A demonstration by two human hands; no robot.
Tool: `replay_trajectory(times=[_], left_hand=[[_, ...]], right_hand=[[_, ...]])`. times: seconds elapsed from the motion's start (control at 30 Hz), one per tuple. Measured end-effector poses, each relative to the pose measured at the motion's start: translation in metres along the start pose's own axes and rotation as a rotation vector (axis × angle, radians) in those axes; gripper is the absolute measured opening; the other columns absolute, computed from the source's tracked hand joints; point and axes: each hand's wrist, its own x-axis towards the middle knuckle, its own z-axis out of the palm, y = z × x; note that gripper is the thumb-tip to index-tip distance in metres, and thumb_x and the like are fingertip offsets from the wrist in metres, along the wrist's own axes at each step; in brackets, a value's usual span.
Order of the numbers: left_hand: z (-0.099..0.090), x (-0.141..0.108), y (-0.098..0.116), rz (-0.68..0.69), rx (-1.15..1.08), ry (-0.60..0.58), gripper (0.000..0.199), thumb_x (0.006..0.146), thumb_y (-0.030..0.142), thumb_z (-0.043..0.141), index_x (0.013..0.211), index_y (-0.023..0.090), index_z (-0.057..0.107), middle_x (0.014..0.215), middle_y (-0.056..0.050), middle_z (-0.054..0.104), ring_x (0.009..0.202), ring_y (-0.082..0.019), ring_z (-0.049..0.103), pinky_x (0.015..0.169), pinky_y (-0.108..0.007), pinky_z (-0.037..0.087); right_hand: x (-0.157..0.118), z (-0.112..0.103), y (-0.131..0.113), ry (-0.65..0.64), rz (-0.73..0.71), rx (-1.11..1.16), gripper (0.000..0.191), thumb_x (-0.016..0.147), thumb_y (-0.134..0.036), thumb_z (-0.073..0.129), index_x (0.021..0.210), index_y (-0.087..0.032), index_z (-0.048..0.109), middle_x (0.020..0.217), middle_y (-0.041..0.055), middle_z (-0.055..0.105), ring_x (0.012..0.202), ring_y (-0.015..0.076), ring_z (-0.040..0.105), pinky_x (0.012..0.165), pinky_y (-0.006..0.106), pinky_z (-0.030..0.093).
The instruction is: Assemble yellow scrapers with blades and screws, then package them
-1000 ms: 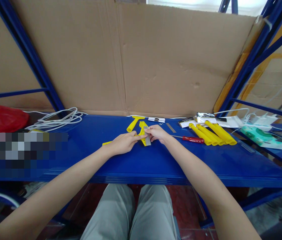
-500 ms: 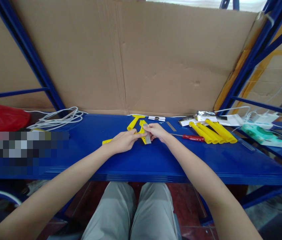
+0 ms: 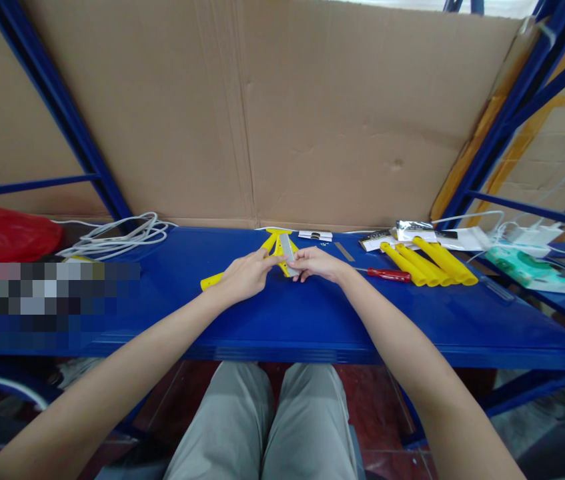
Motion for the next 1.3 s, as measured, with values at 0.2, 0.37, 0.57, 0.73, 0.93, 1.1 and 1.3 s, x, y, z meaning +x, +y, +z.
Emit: replay_trajectory(times=[0.2,0.37,0.57,0.73,0.93,1.1,1.3], left_hand=[[0.003,0.001,-0.003,0.041,-0.023,0.008,0.051,0.089,0.014,0.033,0.135,0.032,0.039,0.100,-0.007,0.054,0.092,-0.021,0.059,0.072,-0.030,0.049],[0.008,0.002,-0.006,0.066,-0.009,-0.016,0.053,0.089,0.016,0.036,0.139,0.034,0.033,0.107,-0.008,0.053,0.094,-0.021,0.060,0.074,-0.032,0.049],[0.007,0.002,-0.007,0.071,-0.015,-0.044,0.055,0.088,0.013,0.034,0.139,0.035,0.033,0.110,-0.009,0.053,0.095,-0.021,0.060,0.076,-0.032,0.048],[0.005,0.001,-0.005,0.062,-0.018,-0.063,0.054,0.089,0.016,0.035,0.139,0.034,0.033,0.107,-0.009,0.055,0.094,-0.022,0.060,0.074,-0.032,0.049],[0.003,0.001,-0.001,0.138,-0.048,-0.128,0.048,0.090,0.022,0.035,0.136,0.034,0.039,0.100,-0.006,0.057,0.091,-0.021,0.061,0.075,-0.030,0.048],[0.000,-0.001,0.001,0.170,-0.081,-0.089,0.046,0.090,0.023,0.036,0.135,0.032,0.041,0.102,-0.005,0.057,0.093,-0.020,0.060,0.078,-0.030,0.048],[0.001,0.001,-0.003,0.136,-0.118,-0.062,0.044,0.090,0.026,0.039,0.133,0.030,0.042,0.108,-0.006,0.059,0.100,-0.021,0.060,0.083,-0.033,0.048]], right_hand=[[-0.001,0.001,-0.001,-0.003,-0.059,-0.095,0.019,0.071,-0.030,0.068,0.074,-0.015,0.055,0.061,-0.0011,0.064,0.049,0.0075,0.056,0.048,0.019,0.042],[-0.002,0.001,-0.002,-0.027,-0.087,-0.153,0.025,0.070,-0.037,0.067,0.074,-0.014,0.056,0.065,0.0007,0.065,0.050,0.0078,0.056,0.048,0.020,0.040],[-0.001,0.003,-0.001,-0.048,-0.097,-0.220,0.030,0.072,-0.043,0.065,0.072,-0.014,0.057,0.061,0.0008,0.063,0.048,0.0087,0.056,0.046,0.020,0.037],[0.002,-0.001,0.000,0.050,-0.105,-0.254,0.027,0.079,-0.040,0.059,0.071,-0.015,0.054,0.055,-0.0016,0.059,0.047,0.0086,0.056,0.046,0.020,0.036],[0.004,0.002,0.002,0.196,-0.074,-0.201,0.019,0.087,-0.028,0.050,0.072,-0.016,0.054,0.050,-0.0025,0.056,0.043,0.0068,0.051,0.042,0.018,0.035],[0.006,0.010,0.000,0.259,-0.030,-0.175,0.022,0.085,-0.026,0.053,0.066,-0.017,0.050,0.038,-0.0058,0.044,0.031,0.0053,0.037,0.032,0.018,0.024],[0.007,0.013,-0.004,0.348,-0.019,-0.123,0.024,0.085,-0.027,0.054,0.064,-0.018,0.046,0.036,-0.0075,0.038,0.029,0.0039,0.031,0.029,0.017,0.018]])
